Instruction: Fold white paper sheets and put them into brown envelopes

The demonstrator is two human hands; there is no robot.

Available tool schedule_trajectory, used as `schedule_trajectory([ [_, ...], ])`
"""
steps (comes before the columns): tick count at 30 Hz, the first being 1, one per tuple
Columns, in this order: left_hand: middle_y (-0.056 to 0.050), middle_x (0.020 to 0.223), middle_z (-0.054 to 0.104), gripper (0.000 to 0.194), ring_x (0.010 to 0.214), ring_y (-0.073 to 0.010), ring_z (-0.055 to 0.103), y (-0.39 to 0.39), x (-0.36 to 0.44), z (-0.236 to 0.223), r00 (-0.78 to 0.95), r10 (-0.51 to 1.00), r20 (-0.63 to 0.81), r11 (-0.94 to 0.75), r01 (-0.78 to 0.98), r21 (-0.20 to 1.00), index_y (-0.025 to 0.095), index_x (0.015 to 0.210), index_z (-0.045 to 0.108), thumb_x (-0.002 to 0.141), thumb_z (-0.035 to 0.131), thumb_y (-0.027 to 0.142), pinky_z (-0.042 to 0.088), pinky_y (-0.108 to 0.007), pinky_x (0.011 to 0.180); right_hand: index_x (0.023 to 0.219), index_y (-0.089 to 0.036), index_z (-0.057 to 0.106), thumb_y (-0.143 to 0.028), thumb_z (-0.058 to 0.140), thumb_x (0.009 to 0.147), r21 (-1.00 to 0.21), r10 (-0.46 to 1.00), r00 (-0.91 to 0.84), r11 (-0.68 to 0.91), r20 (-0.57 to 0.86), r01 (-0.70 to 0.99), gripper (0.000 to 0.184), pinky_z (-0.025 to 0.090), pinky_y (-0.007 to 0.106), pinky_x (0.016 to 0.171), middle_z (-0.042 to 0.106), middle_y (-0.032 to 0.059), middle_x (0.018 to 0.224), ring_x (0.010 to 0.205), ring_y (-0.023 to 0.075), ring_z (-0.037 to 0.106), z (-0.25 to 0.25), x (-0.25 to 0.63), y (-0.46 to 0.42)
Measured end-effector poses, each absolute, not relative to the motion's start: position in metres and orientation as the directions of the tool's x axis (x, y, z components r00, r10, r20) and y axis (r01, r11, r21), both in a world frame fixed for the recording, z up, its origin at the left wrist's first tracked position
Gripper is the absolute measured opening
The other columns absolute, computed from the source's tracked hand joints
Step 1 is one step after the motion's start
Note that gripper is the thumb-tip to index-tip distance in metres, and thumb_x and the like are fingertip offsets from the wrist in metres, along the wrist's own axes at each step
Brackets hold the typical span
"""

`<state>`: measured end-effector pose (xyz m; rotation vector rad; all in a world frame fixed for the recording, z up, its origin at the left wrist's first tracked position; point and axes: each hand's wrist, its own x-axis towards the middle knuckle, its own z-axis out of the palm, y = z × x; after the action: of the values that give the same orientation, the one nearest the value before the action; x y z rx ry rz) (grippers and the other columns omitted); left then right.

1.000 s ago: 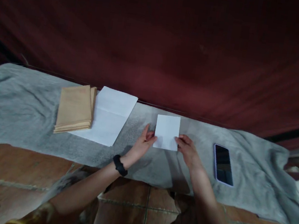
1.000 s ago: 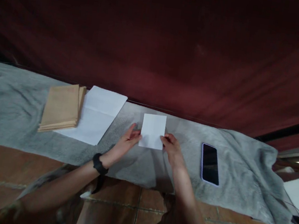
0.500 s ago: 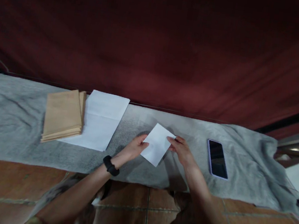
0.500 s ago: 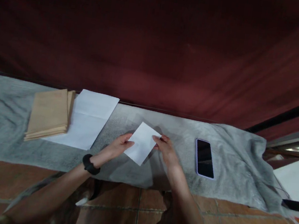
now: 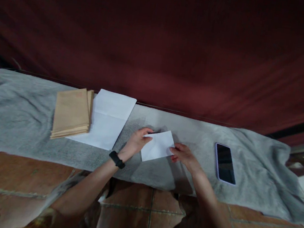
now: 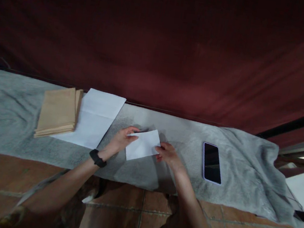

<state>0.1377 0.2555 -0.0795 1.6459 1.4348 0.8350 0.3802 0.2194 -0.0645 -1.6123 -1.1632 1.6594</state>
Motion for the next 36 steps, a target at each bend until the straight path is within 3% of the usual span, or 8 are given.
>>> schedule_trajectory([
  [3,-0.009,0.115,0.069,0.033,0.105,-0.0246,0.066,0.248,0.147,-0.079,0.168,0.975,0.148,-0.223,0.665,0.713,0.021,0.117,0.067,0.086,0.059,0.015,0.051,-0.04,0.094,0.078,-0.019,0.065,-0.026,0.069,0.081,-0.84,0.845,-0.107,-0.493,-0.525,0.229,0.009,0.047,0.02,0.044,0.065,-0.0028,0.057,0.046,0.0112,0.058,-0.069,0.379,0.22],
  [6,-0.013,0.147,0.053,0.037,0.139,-0.0283,0.045,0.232,0.162,-0.078,0.271,0.911,0.31,-0.397,0.775,0.491,0.021,0.132,0.059,0.095,0.053,0.023,0.034,-0.051,0.117,0.082,-0.019,0.064,-0.026,0.066,0.084,-0.84,0.846,-0.102,-0.494,-0.524,0.224,0.008,0.051,0.022,0.049,0.068,-0.0015,0.061,0.049,0.0124,0.061,-0.072,0.379,0.219],
  [9,-0.011,0.16,0.039,0.047,0.15,-0.0265,0.029,0.211,0.176,-0.083,0.452,0.839,0.303,-0.539,0.768,0.347,0.021,0.145,0.047,0.101,0.046,0.039,0.023,-0.052,0.123,0.085,-0.019,0.064,-0.028,0.064,0.085,-0.838,0.853,-0.08,-0.482,-0.516,0.257,0.009,0.051,0.023,0.049,0.066,-0.0018,0.062,0.049,0.0128,0.061,-0.075,0.377,0.217],
  [14,-0.013,0.162,0.034,0.065,0.152,-0.0252,0.024,0.19,0.183,-0.095,0.567,0.785,0.25,-0.617,0.753,0.228,0.016,0.152,0.036,0.101,0.039,0.055,0.021,-0.049,0.125,0.089,-0.02,0.064,-0.034,0.054,0.092,-0.786,0.878,-0.051,-0.398,-0.476,0.472,0.017,0.047,0.022,0.049,0.064,-0.0027,0.06,0.047,0.0127,0.059,-0.077,0.374,0.217],
  [22,-0.012,0.163,0.033,0.058,0.152,-0.0263,0.025,0.19,0.172,-0.094,0.548,0.806,0.224,-0.59,0.774,0.228,0.021,0.152,0.039,0.101,0.043,0.049,0.021,-0.05,0.124,0.105,-0.021,0.064,-0.042,0.056,0.097,-0.329,0.987,0.065,-0.111,-0.149,0.938,0.024,0.051,0.032,0.076,0.073,0.0089,0.089,0.085,0.0244,0.071,-0.067,0.374,0.199],
  [26,-0.008,0.162,0.035,0.054,0.153,-0.0288,0.023,0.189,0.168,-0.089,0.607,0.767,0.209,-0.642,0.722,0.259,0.028,0.146,0.048,0.098,0.051,0.05,0.018,-0.054,0.124,0.121,-0.02,0.062,-0.039,0.043,0.102,-0.472,0.995,-0.056,0.09,0.085,0.877,0.033,0.05,0.042,0.095,0.069,0.015,0.114,0.109,0.0283,0.065,-0.073,0.361,0.196],
  [29,-0.009,0.158,0.043,0.049,0.152,-0.0282,0.025,0.19,0.165,-0.087,0.651,0.736,0.186,-0.675,0.685,0.274,0.026,0.139,0.056,0.097,0.052,0.051,0.015,-0.055,0.125,0.142,-0.017,0.051,-0.038,0.031,0.104,-0.556,0.949,-0.244,0.314,0.198,0.77,0.047,0.041,0.046,0.113,0.054,0.0152,0.146,0.138,0.0259,0.047,-0.088,0.347,0.201],
  [36,-0.011,0.149,0.053,0.045,0.151,-0.0262,0.029,0.185,0.156,-0.087,0.706,0.684,0.184,-0.723,0.624,0.296,0.022,0.125,0.066,0.095,0.054,0.054,0.012,-0.053,0.126,0.159,-0.015,0.024,-0.04,0.019,0.106,-0.421,0.935,-0.332,0.353,0.124,0.836,0.059,0.021,0.049,0.124,0.026,0.0116,0.165,0.153,0.0223,0.02,-0.114,0.342,0.198],
])
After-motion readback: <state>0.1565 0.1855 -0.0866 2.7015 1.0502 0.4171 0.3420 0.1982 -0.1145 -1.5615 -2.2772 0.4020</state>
